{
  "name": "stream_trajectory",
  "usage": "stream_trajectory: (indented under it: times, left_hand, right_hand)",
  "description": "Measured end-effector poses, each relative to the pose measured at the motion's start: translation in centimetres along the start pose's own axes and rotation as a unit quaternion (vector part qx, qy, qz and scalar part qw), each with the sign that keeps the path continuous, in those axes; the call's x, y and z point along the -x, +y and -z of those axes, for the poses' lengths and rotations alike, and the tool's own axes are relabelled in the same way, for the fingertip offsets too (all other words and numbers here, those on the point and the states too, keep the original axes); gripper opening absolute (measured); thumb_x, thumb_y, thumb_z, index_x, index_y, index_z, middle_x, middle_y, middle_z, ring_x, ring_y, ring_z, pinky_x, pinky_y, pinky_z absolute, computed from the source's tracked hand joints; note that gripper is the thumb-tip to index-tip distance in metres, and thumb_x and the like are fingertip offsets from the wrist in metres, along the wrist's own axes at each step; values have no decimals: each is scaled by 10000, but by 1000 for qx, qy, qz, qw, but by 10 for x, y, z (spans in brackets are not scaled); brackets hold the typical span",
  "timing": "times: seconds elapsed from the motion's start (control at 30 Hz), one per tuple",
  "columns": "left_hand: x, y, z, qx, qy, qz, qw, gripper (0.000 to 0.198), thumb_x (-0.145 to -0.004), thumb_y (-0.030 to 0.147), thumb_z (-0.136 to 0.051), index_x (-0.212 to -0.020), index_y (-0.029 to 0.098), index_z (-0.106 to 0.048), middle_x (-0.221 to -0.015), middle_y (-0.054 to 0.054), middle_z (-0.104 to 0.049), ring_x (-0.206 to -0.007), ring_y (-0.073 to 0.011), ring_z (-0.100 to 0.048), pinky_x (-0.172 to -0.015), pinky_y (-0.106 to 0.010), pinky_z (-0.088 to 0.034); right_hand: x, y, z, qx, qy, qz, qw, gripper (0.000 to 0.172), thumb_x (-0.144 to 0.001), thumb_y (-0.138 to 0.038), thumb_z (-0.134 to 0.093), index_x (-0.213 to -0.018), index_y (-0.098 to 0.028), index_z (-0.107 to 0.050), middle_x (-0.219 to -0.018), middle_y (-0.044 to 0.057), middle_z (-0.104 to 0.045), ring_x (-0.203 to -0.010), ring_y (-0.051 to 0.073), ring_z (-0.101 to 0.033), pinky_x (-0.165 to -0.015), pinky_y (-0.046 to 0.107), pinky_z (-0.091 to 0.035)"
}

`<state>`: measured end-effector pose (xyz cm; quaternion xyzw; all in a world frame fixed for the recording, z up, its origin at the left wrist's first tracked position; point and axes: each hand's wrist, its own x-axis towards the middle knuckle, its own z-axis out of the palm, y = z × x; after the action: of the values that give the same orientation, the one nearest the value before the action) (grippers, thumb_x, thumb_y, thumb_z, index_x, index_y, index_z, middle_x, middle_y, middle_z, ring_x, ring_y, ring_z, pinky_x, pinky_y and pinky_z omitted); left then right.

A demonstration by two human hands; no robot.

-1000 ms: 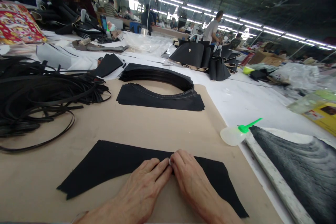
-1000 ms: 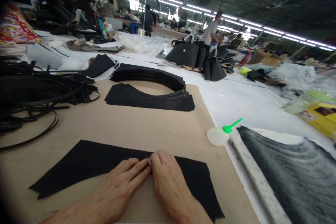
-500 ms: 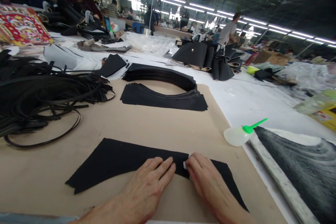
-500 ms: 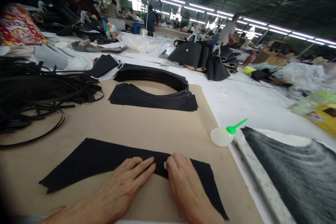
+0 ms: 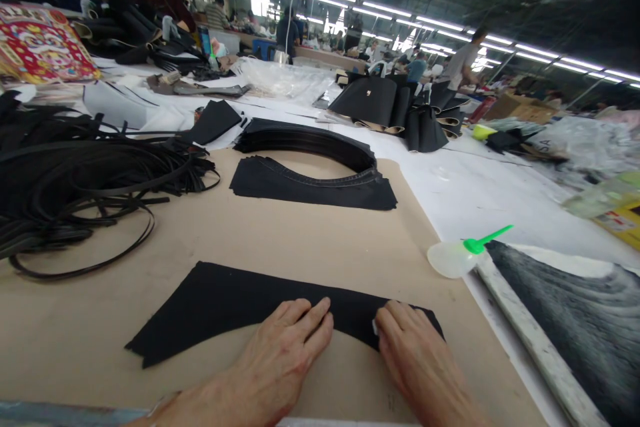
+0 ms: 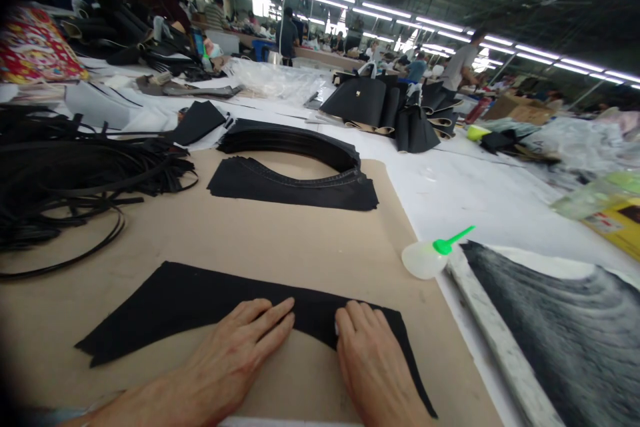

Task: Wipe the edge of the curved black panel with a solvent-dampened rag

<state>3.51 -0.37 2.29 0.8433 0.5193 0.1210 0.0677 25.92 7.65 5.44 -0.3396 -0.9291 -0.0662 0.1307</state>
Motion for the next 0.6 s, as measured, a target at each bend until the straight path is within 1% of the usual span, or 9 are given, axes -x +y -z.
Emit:
stream_trajectory:
  times: [0.03,0.1,0.2,0.27,0.33,0.43,0.5,0.53,0.6]
  left_hand:
    - [0,1,1,2,-2,-1,1000,622,-826,60,-462,-1433,176,-391,-1531,-55,-380,-1233,-246,-447,-1052,-387,-362]
    - [0,2,2,1,1,-2,1000,613,-835,65,-459,-1434,175,-393,-1526,-60,-389,-1240,-245,-445,-1056,-390,-358]
    - [0,2,2,-4,11,3,1000,611,-831,68,-458,-1427,197,-409,-1508,-39,-419,-1233,-241,-455,-1059,-391,-358]
    - [1,2,3,-3,17,2,1000,606,-833,74,-458,-1423,206,-414,-1507,-28,-423,-1227,-235,-459,-1059,-384,-362]
    - [1,2,4,-2,20,-1,1000,605,-830,70,-458,-1421,196,-415,-1511,-35,-416,-1221,-235,-460,-1050,-378,-372]
    - [0,2,3,-5,24,-3,1000,610,-805,47,-460,-1401,173,-433,-1505,-50,-423,-1204,-242,-474,-1022,-381,-400]
    - [0,2,2,-8,38,-4,999,602,-800,45,-462,-1387,175,-444,-1489,-51,-442,-1185,-246,-492,-1002,-385,-419]
    - [1,2,1,-11,48,-3,999,598,-802,50,-464,-1385,179,-445,-1479,-56,-453,-1180,-249,-498,-994,-390,-426]
    - [1,2,-1,-20,70,4,997,581,-812,62,-469,-1379,182,-447,-1435,-77,-494,-1168,-258,-512,-975,-401,-442]
  right_hand:
    - [-1,3,3,6,20,-8,1000,247,-910,-70,-355,-777,-221,-497,-741,36,-526,-676,219,-484,-667,338,-336]
    - [-6,-2,7,-16,38,-9,999,220,-935,-95,-369,-819,-217,-510,-766,34,-536,-698,216,-493,-675,331,-342]
    - [-11,-22,2,-69,34,30,997,241,-935,-66,-354,-870,-218,-529,-827,31,-577,-733,203,-516,-700,317,-365]
    - [-6,-25,-3,-65,28,51,996,290,-915,-28,-320,-874,-216,-536,-859,36,-601,-759,200,-539,-732,316,-388]
    - [2,-14,-5,-30,29,47,998,299,-908,-31,-308,-847,-217,-533,-835,42,-601,-745,205,-549,-719,324,-404]
    - [6,6,3,9,48,-17,999,260,-942,-109,-330,-804,-221,-519,-748,39,-562,-661,205,-534,-623,323,-410]
    - [0,5,7,-16,64,-38,997,222,-964,-148,-356,-879,-205,-553,-794,51,-587,-701,202,-560,-647,320,-446]
    - [-5,-1,7,-38,62,-29,997,212,-964,-142,-367,-946,-196,-571,-855,61,-613,-754,199,-579,-688,317,-467]
    - [-12,-18,3,-65,71,14,995,272,-939,-85,-364,-1057,-184,-589,-969,74,-653,-853,198,-600,-767,316,-487]
